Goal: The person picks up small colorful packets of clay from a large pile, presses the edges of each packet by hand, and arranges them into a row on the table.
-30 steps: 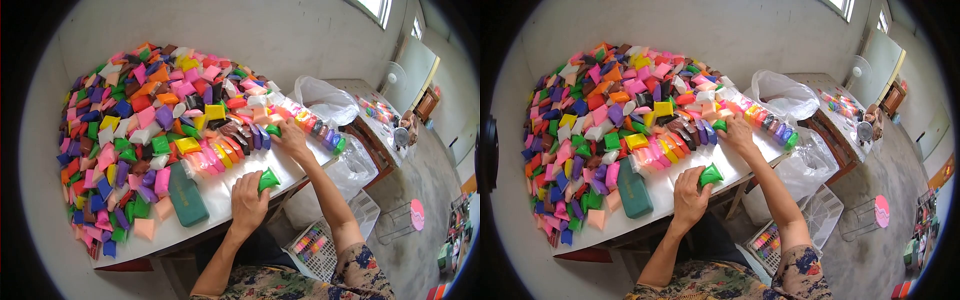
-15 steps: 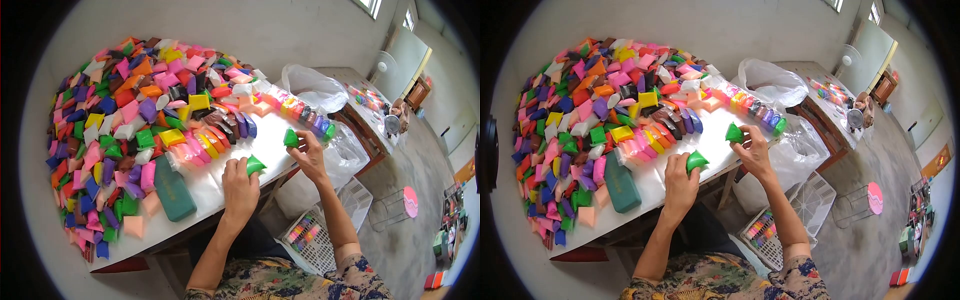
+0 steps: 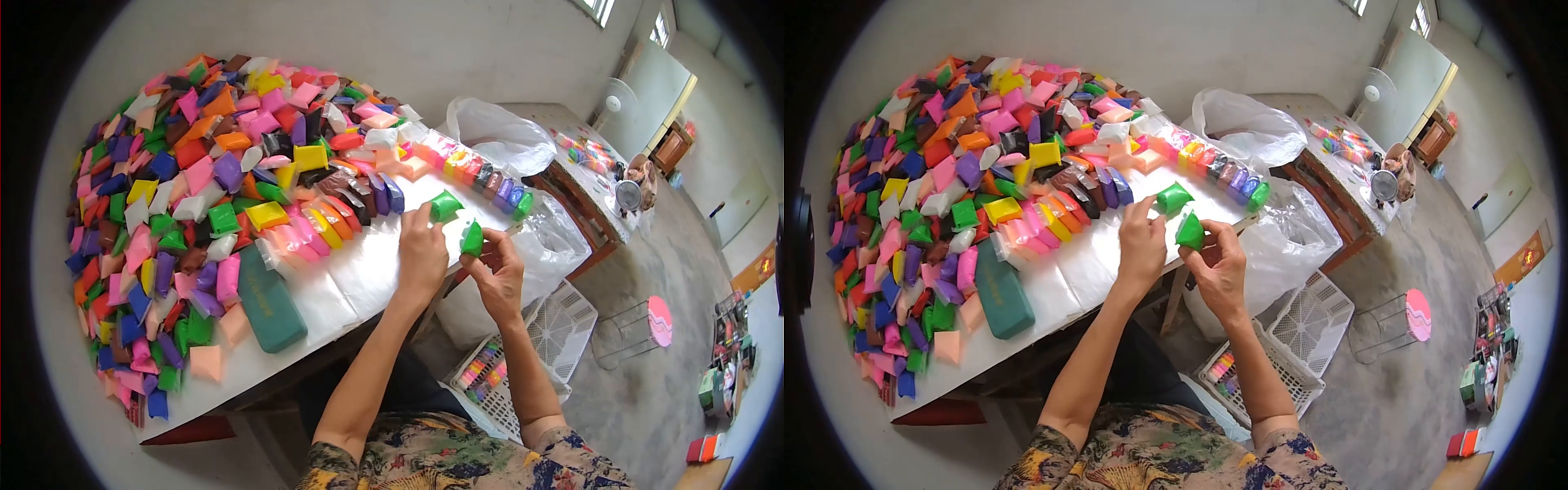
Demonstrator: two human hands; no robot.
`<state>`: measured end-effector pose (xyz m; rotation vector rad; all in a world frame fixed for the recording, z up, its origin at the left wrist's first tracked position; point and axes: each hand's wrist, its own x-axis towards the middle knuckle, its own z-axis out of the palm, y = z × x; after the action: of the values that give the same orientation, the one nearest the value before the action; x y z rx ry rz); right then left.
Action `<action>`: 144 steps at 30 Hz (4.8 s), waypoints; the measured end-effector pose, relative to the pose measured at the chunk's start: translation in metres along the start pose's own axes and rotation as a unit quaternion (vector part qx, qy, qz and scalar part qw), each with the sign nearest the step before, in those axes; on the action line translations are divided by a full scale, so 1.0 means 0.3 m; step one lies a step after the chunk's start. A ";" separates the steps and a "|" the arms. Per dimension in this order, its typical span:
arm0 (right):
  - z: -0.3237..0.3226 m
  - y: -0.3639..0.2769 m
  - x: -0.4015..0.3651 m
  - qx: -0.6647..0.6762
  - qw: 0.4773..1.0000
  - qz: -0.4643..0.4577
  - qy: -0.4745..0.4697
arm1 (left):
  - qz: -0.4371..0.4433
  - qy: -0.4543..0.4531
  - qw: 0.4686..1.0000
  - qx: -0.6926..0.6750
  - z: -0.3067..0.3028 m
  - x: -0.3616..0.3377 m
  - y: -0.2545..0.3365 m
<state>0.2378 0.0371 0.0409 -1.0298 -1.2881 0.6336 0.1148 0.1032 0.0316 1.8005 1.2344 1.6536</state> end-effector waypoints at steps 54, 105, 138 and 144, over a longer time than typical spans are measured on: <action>0.168 -0.020 -0.060 -0.451 0.860 -0.223 -0.086 | -0.102 -0.089 0.977 0.165 -0.323 -0.143 0.105; 0.149 0.000 -0.091 -0.332 0.917 -0.200 -0.091 | 0.168 -0.060 0.951 0.252 -0.332 -0.219 0.026; 0.244 0.171 0.465 -0.385 0.906 -0.113 -0.137 | 0.153 -0.046 0.965 0.207 -0.340 -0.178 0.023; 0.206 0.139 0.442 -0.403 0.887 -0.117 -0.191 | 0.185 -0.076 0.935 0.291 -0.331 -0.190 0.016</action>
<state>0.2126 0.1853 0.0632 -1.4206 -2.0797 0.0819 0.0282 0.0284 0.0237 2.6021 1.4904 1.3644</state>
